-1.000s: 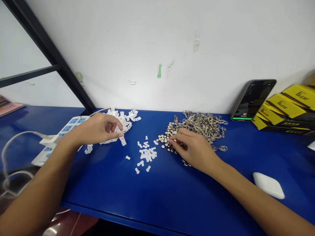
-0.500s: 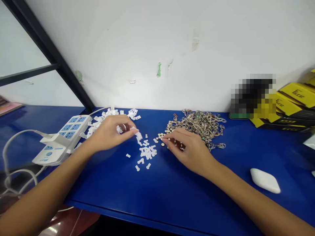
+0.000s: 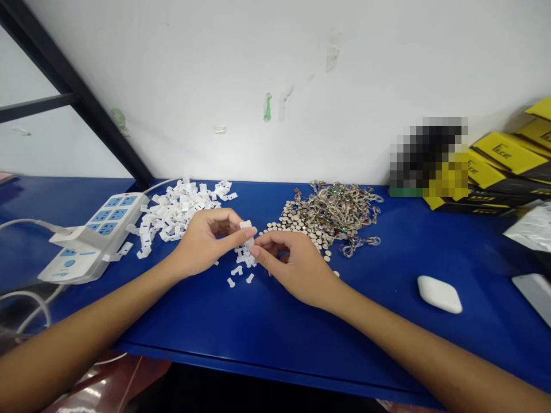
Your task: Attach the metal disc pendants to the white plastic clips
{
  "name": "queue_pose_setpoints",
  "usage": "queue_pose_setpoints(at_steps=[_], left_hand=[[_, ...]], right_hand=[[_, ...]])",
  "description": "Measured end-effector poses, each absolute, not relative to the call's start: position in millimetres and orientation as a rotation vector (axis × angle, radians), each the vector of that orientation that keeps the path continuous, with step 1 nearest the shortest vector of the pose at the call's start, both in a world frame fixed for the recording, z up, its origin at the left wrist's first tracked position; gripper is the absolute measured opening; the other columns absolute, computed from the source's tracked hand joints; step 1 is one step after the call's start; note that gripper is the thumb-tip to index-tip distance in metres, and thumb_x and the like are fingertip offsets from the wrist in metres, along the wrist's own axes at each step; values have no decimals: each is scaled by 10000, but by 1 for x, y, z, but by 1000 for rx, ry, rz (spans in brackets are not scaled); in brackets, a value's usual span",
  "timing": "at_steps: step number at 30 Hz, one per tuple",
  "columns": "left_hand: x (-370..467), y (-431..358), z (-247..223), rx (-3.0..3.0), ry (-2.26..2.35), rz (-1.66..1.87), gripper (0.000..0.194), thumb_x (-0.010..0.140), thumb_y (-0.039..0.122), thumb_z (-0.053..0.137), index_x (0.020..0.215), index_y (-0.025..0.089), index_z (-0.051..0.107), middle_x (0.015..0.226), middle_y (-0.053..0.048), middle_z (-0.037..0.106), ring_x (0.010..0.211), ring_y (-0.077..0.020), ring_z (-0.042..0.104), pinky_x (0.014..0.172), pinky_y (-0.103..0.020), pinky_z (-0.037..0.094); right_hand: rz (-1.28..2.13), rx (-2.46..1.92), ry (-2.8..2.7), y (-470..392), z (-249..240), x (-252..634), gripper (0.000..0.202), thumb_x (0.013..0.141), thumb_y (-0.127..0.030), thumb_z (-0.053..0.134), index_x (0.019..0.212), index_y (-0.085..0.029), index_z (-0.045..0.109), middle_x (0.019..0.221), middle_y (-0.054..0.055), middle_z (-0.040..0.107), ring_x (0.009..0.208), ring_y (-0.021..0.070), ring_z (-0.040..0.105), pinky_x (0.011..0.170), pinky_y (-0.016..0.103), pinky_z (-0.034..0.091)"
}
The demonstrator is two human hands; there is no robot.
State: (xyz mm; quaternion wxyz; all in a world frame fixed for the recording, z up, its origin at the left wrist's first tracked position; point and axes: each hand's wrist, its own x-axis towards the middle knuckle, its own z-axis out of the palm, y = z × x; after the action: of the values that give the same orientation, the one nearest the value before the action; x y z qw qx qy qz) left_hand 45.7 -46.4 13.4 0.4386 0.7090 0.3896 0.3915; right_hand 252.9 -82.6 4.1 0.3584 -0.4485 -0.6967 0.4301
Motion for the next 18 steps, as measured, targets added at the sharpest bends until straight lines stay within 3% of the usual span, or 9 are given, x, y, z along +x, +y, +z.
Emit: queue_pose_setpoints(at_steps=[3,6,10,14,18], left_hand=[[49,-47,12,1624,931,918,315,862,482,783,924,179,728,760,-31,707,638,-134,626,589,-265,512],[50,-47,11,1583,850,821,405,923,529,703,1138,188,745,984,-81,756,742,-148,671,690,-293,565],[49,-46,10,1601,779,797,385,964,533,648,1091,195,782,1182,-108,746,838,-155,694,769,-303,575],[51,-46,6,1554,795,873,345,929,492,719,1089,193,775,1032,-83,777,825,-157,706,711,-276,570],[50,-42,1,1473,817,918,350,894,470,770,1079,173,769,941,-84,779,838,-185,736,688,-288,600]], right_hand=[[1155,-1098,-1783,-79,7,253,302,939,-494,680,934,-204,762,602,-25,626,455,91,515,415,216,397],[1148,-1059,-1782,-78,12,254,336,941,-526,674,941,-205,774,593,-27,616,454,85,507,415,212,405],[1100,-1078,-1804,-78,15,256,339,936,-530,681,911,-207,781,675,2,673,518,102,560,451,226,435],[914,-1129,-1848,-78,7,258,307,980,-473,637,884,-208,757,740,13,701,565,117,584,492,247,439],[319,-1086,-2031,-71,-9,267,240,1023,-343,581,879,-209,719,702,16,665,577,127,529,569,291,434]])
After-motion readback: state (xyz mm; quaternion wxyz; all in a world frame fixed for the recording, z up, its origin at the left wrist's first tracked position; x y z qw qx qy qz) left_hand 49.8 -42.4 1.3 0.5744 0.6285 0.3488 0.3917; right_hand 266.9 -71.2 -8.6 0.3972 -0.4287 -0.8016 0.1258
